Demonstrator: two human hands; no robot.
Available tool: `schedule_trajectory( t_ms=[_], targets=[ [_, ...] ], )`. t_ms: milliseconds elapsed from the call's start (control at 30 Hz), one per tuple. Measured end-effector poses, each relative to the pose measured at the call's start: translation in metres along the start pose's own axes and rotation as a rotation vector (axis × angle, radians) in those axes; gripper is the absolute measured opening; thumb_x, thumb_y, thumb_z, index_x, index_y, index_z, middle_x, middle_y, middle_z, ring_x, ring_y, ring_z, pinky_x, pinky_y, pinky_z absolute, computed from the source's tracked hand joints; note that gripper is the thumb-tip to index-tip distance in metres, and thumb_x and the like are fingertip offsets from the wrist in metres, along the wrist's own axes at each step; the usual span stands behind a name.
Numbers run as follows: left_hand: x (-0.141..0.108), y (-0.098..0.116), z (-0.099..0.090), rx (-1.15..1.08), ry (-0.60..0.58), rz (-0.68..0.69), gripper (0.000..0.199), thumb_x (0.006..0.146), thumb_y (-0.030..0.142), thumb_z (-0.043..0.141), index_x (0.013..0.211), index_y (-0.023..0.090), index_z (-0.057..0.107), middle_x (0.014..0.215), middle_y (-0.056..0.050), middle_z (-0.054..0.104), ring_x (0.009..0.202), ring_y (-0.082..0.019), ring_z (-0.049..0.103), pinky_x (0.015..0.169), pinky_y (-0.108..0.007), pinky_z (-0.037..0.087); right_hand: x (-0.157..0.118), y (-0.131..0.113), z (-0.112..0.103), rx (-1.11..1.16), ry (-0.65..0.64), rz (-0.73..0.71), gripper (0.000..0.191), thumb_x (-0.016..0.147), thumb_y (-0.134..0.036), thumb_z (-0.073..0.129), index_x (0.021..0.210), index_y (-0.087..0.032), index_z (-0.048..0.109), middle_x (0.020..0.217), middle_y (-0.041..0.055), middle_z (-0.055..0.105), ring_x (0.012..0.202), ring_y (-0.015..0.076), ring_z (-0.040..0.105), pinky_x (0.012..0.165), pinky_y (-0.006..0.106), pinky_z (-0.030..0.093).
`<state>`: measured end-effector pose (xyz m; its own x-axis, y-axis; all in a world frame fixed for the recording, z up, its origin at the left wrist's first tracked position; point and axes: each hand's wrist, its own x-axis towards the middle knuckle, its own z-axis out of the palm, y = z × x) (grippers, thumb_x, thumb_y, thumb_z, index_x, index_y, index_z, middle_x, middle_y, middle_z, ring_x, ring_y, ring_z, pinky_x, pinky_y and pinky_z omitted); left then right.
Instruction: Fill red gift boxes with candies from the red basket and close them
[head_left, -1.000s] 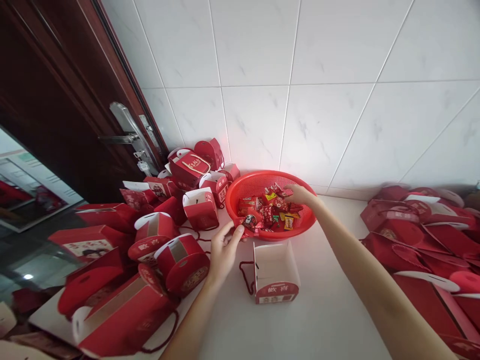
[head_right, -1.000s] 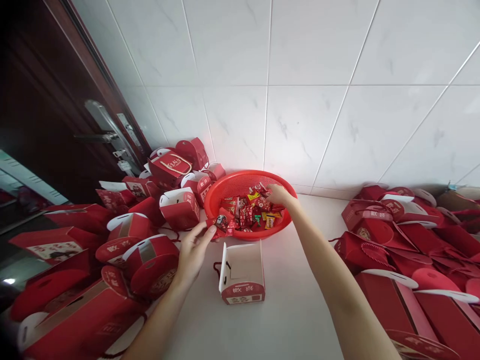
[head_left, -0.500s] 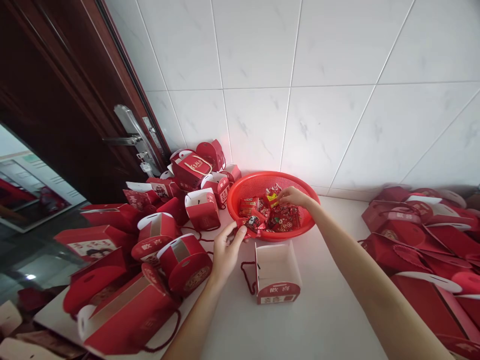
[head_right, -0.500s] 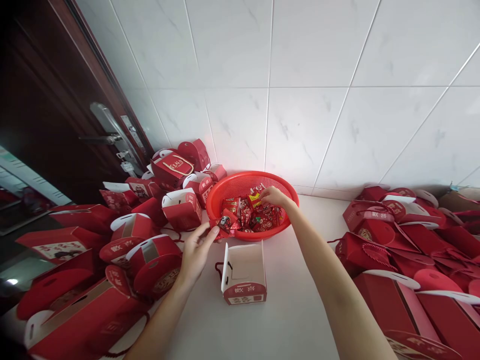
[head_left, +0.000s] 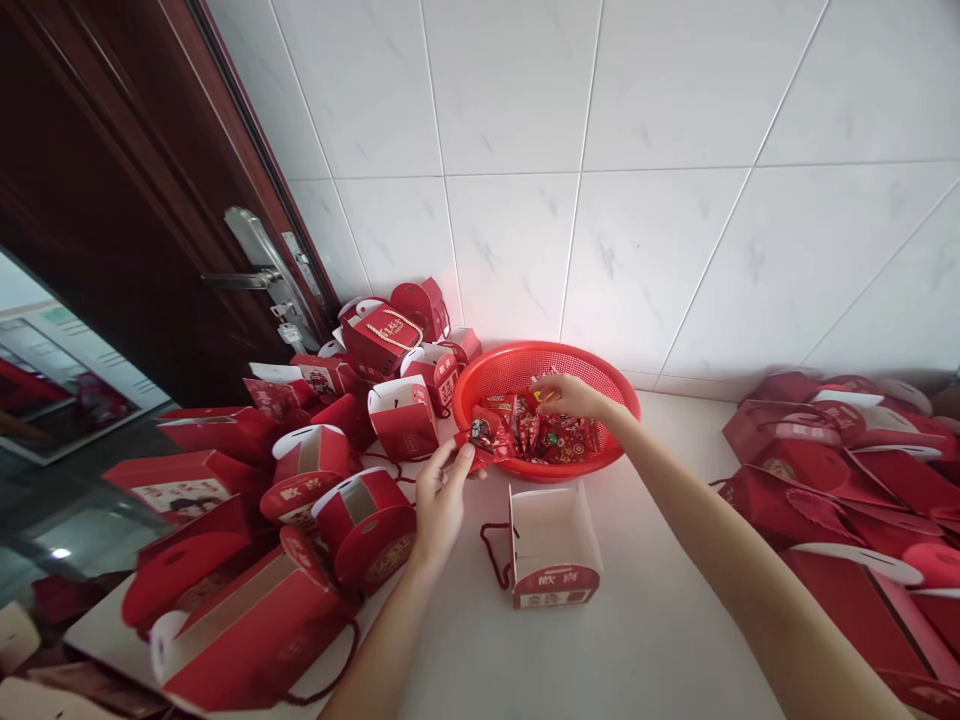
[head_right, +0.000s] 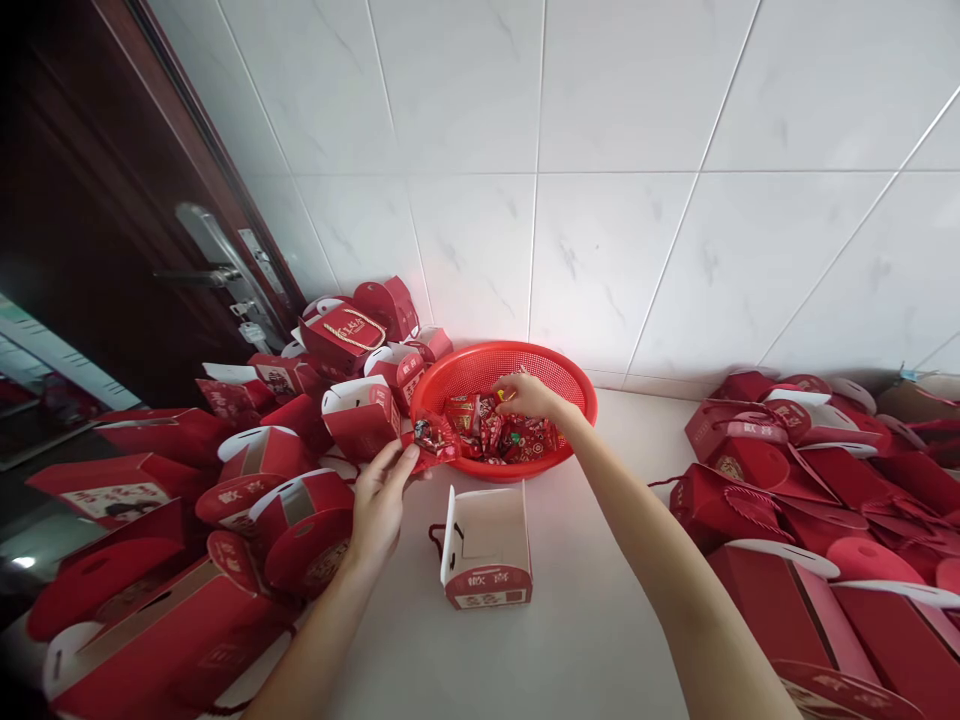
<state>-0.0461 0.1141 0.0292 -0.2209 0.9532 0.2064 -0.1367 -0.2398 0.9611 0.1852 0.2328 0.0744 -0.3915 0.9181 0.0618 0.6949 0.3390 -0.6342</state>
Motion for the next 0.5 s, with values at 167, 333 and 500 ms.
schedule_trajectory(
  t_ms=[167,333,500],
  targets=[
    [0.001,-0.001,-0.003,-0.023,0.042,0.016,0.037,0.075,0.051,0.077,0.089,0.017,0.076,0.083,-0.003,0.073,0.064,-0.013,0.062,0.061,-0.024,0.056,-0.002,-0.037,0.020,-0.263,-0.255,-0.180,0.048,0.077,-0.031,0.080,0.123,-0.025,0.069,0.129,0.0062,0.069,0.117,0.0261,0.063,0.094,0.030,0.049],
    [0.001,0.000,-0.003,-0.019,0.033,0.019,0.037,0.076,0.051,0.076,0.090,0.017,0.076,0.085,-0.004,0.073,0.064,-0.013,0.061,0.061,-0.025,0.056,0.000,-0.054,0.037,-0.517,-0.403,-0.136,0.030,0.081,-0.030,0.075,0.109,-0.019,0.072,0.117,0.0119,0.072,0.103,0.0287,0.069,0.075,0.029,0.050],
    [0.000,0.000,-0.003,0.001,0.046,0.008,0.038,0.076,0.050,0.076,0.093,0.017,0.076,0.082,-0.003,0.072,0.065,-0.014,0.062,0.061,-0.023,0.055,-0.001,-0.057,0.042,-0.591,-0.351,-0.069,0.028,0.088,-0.035,0.067,0.112,-0.021,0.072,0.113,0.0139,0.073,0.103,0.0299,0.070,0.076,0.030,0.050]
  ],
)
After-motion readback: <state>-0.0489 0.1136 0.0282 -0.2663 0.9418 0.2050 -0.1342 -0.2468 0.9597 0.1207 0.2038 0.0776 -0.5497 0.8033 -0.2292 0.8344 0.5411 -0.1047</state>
